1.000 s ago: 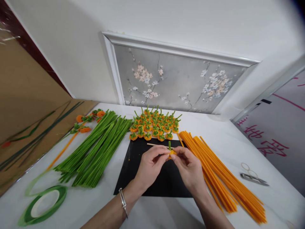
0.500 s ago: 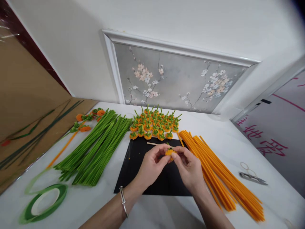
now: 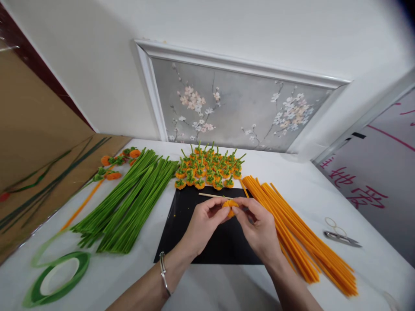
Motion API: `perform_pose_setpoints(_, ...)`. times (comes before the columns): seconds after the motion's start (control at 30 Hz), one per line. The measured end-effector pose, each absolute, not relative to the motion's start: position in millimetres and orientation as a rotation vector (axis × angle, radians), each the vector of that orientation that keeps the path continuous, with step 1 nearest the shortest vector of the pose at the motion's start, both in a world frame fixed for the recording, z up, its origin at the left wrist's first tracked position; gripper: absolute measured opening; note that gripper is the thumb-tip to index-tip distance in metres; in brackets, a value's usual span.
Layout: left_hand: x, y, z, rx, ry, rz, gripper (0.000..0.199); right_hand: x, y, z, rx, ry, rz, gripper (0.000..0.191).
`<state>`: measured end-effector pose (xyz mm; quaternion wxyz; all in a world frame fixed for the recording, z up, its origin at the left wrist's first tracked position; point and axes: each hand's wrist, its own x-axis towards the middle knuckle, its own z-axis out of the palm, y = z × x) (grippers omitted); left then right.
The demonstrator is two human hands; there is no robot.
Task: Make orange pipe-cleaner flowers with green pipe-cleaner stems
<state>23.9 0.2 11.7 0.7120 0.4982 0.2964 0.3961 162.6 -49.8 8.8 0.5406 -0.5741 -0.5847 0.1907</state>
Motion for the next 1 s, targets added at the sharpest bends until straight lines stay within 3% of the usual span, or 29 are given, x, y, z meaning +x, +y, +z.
perform_pose_setpoints(0.2,23.6,0.6,13.6,1.197,0.738,0.895,0.012,162.1,-49.5,12.3,-1.358,-1.466,0.343,0.014)
perform_pose_setpoints(0.43,25.7,-0.7,10.3,1.111,0.742,0.874,0.009,163.9,-50.6,7.9,-1.378,-1.403,0.507,0.015)
perform_pose_setpoints(0.77,28.8,-2.6,12.7,0.904,0.796,0.893,0.03,166.8,-41.9,2.4,-1.345,-1.432,0.605,0.023)
perform_pose_setpoints(1.0,25.8,0.0,15.5,0.881,0.735,0.893,0.026,186.8,-42.8,3.5,-1.312,-1.314,0.745,0.035)
